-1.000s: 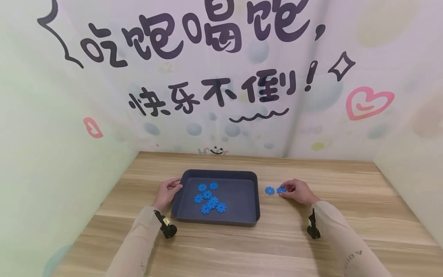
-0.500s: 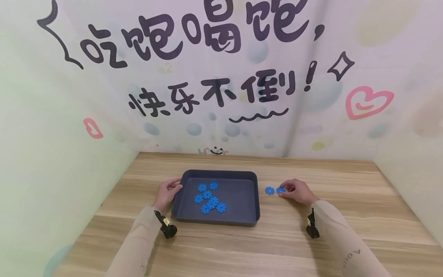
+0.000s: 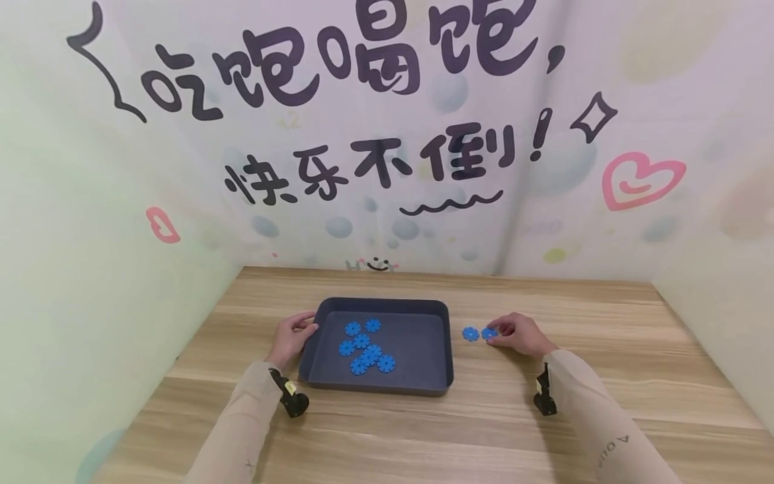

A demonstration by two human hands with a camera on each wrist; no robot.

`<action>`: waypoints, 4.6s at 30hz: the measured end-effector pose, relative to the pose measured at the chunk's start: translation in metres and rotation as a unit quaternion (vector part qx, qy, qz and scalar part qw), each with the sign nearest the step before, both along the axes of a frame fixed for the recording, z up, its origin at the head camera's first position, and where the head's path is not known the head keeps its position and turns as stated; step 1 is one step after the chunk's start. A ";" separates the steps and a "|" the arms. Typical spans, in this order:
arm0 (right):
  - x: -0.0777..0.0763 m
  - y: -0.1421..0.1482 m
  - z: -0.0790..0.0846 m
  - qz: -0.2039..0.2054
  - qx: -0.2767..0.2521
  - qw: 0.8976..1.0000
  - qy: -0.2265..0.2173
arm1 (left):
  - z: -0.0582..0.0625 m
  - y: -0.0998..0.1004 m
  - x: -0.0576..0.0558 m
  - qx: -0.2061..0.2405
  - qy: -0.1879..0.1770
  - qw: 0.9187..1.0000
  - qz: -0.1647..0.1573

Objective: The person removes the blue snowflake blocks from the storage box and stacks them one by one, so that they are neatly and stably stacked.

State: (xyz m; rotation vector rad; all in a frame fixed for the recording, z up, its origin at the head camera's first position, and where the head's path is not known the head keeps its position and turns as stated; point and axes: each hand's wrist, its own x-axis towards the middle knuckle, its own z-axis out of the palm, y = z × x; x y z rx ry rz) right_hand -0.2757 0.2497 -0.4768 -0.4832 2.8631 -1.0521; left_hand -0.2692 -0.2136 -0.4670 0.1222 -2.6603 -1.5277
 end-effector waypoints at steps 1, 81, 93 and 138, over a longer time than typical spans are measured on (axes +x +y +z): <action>-0.001 0.000 -0.001 0.002 0.003 1.000 0.002 | 0.000 0.000 0.000 0.001 0.000 1.000 -0.001; -0.009 -0.034 -0.005 0.022 -0.024 0.999 -0.002 | 0.002 0.001 0.002 -0.003 0.022 1.000 -0.005; -0.005 -0.032 0.003 0.027 -0.038 0.999 -0.009 | 0.001 0.001 0.001 -0.001 0.014 1.000 -0.004; -0.049 -0.190 0.033 0.177 -0.106 0.975 0.087 | 0.003 -0.001 0.003 0.000 0.008 1.000 0.008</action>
